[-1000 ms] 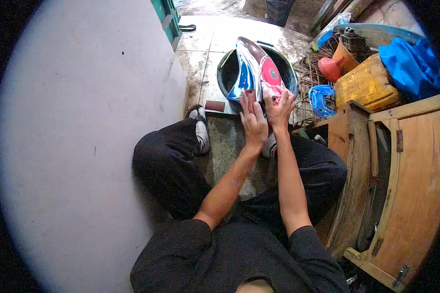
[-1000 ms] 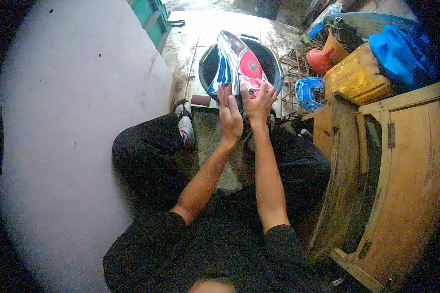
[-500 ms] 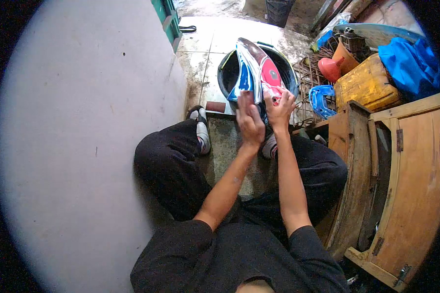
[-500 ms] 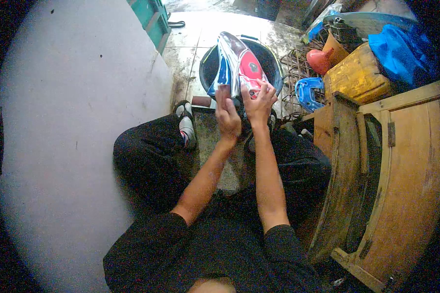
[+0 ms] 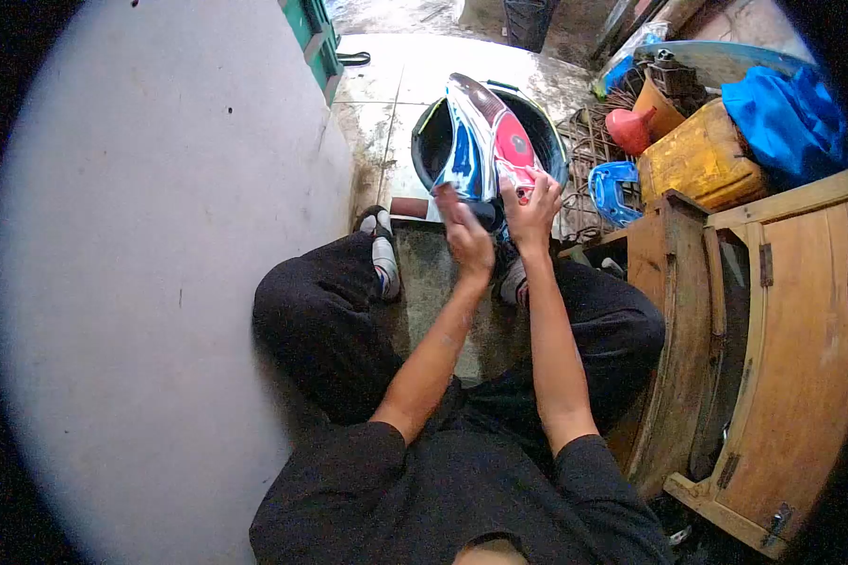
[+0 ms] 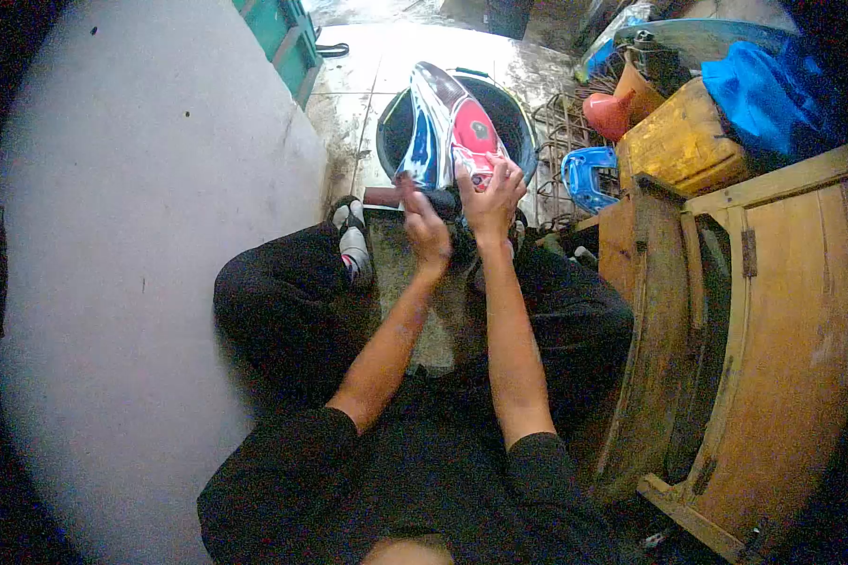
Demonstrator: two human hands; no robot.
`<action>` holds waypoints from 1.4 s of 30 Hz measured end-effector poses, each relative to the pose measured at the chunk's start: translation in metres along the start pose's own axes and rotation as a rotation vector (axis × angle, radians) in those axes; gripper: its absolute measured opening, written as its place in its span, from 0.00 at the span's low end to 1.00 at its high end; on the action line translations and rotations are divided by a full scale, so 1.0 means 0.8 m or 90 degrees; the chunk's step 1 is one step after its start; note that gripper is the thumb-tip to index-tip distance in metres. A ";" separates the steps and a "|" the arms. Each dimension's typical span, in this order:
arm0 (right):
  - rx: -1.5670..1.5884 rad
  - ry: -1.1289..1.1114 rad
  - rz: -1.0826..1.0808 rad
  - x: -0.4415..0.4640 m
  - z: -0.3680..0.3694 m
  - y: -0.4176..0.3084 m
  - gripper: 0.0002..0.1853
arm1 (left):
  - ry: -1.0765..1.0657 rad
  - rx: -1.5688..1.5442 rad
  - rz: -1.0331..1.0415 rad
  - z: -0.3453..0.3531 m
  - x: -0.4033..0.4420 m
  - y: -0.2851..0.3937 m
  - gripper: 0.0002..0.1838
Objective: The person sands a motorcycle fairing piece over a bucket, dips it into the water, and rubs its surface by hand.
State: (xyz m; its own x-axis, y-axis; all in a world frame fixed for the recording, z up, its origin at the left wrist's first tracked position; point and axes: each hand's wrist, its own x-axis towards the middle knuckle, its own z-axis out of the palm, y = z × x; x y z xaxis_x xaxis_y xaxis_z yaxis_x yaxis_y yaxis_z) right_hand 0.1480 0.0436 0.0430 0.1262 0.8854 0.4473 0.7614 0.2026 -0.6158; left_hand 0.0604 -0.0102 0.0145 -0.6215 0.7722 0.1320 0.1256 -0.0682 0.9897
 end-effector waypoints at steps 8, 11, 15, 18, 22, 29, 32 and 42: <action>0.020 0.009 -0.022 0.002 0.002 0.003 0.34 | -0.038 -0.008 0.119 0.007 -0.042 0.017 0.28; 0.002 -0.002 0.001 0.002 0.004 0.005 0.33 | -0.009 -0.003 0.108 0.001 -0.022 0.000 0.28; 0.001 0.011 -0.005 0.001 0.001 0.001 0.33 | -0.004 0.068 -0.085 -0.026 0.040 0.003 0.25; 0.004 0.014 -0.006 0.001 0.001 0.001 0.34 | -0.067 0.041 -0.030 -0.024 0.039 0.024 0.24; 0.013 0.008 -0.010 0.002 0.004 0.004 0.34 | -0.122 0.060 0.131 -0.012 0.014 0.038 0.24; 0.011 0.002 0.009 0.000 0.002 0.003 0.34 | -0.072 0.123 -0.035 -0.030 0.061 0.000 0.26; 0.005 0.008 0.006 -0.001 0.003 0.003 0.34 | -0.116 0.059 0.085 -0.015 0.023 0.049 0.23; -0.008 0.006 0.025 -0.001 -0.003 -0.005 0.35 | -0.100 0.281 0.022 -0.024 0.064 -0.007 0.28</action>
State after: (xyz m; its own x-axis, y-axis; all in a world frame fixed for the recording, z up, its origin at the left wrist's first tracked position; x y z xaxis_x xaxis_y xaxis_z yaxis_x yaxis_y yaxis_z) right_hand 0.1464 0.0411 0.0471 0.1619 0.8884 0.4296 0.7633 0.1632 -0.6251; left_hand 0.0131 0.0173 0.0167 -0.4906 0.8630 0.1206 0.4822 0.1536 0.8625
